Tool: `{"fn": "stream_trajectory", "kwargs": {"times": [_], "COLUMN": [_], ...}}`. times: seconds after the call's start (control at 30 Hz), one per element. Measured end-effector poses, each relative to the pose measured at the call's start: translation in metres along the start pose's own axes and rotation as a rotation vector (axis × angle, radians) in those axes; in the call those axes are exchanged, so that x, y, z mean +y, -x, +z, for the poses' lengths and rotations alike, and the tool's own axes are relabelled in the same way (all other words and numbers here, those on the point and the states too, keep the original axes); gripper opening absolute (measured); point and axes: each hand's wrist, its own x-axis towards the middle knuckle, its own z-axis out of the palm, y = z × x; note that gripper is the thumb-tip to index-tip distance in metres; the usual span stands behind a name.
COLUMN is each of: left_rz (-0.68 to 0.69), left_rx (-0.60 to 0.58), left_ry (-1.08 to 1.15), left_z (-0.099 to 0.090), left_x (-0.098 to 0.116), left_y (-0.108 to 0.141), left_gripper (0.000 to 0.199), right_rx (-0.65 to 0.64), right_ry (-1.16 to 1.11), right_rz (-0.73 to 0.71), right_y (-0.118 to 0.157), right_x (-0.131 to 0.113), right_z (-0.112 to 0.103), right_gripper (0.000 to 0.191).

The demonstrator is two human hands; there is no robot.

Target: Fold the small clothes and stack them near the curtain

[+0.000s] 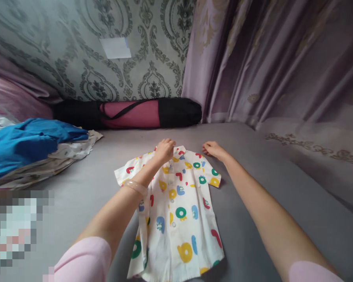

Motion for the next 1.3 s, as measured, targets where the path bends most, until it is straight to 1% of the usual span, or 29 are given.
{"fn": "stream_trajectory", "kwargs": {"times": [0.1, 0.2, 0.27, 0.33, 0.4, 0.57, 0.67, 0.77, 0.83, 0.93, 1.0, 1.1, 1.17, 1.23, 1.3], "left_rz": [0.151, 0.241, 0.268, 0.28, 0.291, 0.291, 0.271, 0.248, 0.238, 0.233, 0.235, 0.227, 0.215, 0.209, 0.213], "left_rx": [-0.062, -0.085, -0.06, -0.024, 0.006, 0.033, 0.042, 0.045, 0.043, 0.035, 0.027, 0.021, 0.017, 0.011, 0.009], "left_ry": [0.105, 0.174, 0.206, 0.237, 0.252, 0.215, 0.213, 0.223, 0.221, 0.198, 0.191, 0.202, 0.203, 0.2, 0.196], "left_z": [0.017, 0.038, 0.049, 0.058, 0.064, 0.074, 0.075, 0.073, 0.072, 0.072, 0.073, 0.074, 0.074, 0.074, 0.074], "left_x": [0.025, 0.039, 0.041, 0.038, 0.034, 0.028, 0.029, 0.031, 0.032, 0.032, 0.032, 0.032, 0.032, 0.032, 0.031], "left_y": [-0.007, -0.007, -0.003, 0.002, 0.006, 0.008, 0.008, 0.009, 0.009, 0.009, 0.008, 0.008, 0.008, 0.008, 0.008], "left_gripper": [0.03, 0.03, 0.031, 0.033, 0.036, 0.042, 0.044, 0.044, 0.043, 0.041, 0.041, 0.04, 0.041, 0.041, 0.042], "right_rx": [-0.032, -0.071, -0.091, -0.103, -0.11, -0.102, -0.091, -0.124, -0.144, -0.16, -0.224, -0.361, -0.406, -0.412, -0.384], "right_ry": [-0.006, 0.016, 0.028, 0.033, 0.038, 0.0, -0.1, -0.225, -0.289, -0.345, -0.338, -0.204, -0.119, -0.152, -0.283], "right_rz": [0.071, 0.069, 0.048, 0.037, 0.043, 0.034, 0.031, 0.054, 0.072, 0.094, 0.122, 0.198, 0.234, 0.236, 0.209], "right_y": [0.022, 0.038, 0.042, 0.042, 0.039, 0.031, 0.031, 0.031, 0.031, 0.028, 0.026, 0.026, 0.029, 0.036, 0.044], "right_x": [0.019, 0.024, 0.021, 0.016, 0.01, 0.0, -0.003, -0.003, 0.0, 0.007, 0.012, 0.021, 0.026, 0.032, 0.036], "right_z": [-0.015, -0.015, -0.01, -0.004, 0.002, 0.009, 0.01, 0.012, 0.011, 0.002, -0.01, -0.033, -0.048, -0.058, -0.061], "right_gripper": [0.021, 0.015, 0.012, 0.01, 0.012, 0.014, 0.011, 0.009, 0.011, 0.016, 0.018, 0.017, 0.018, 0.019, 0.019]}}
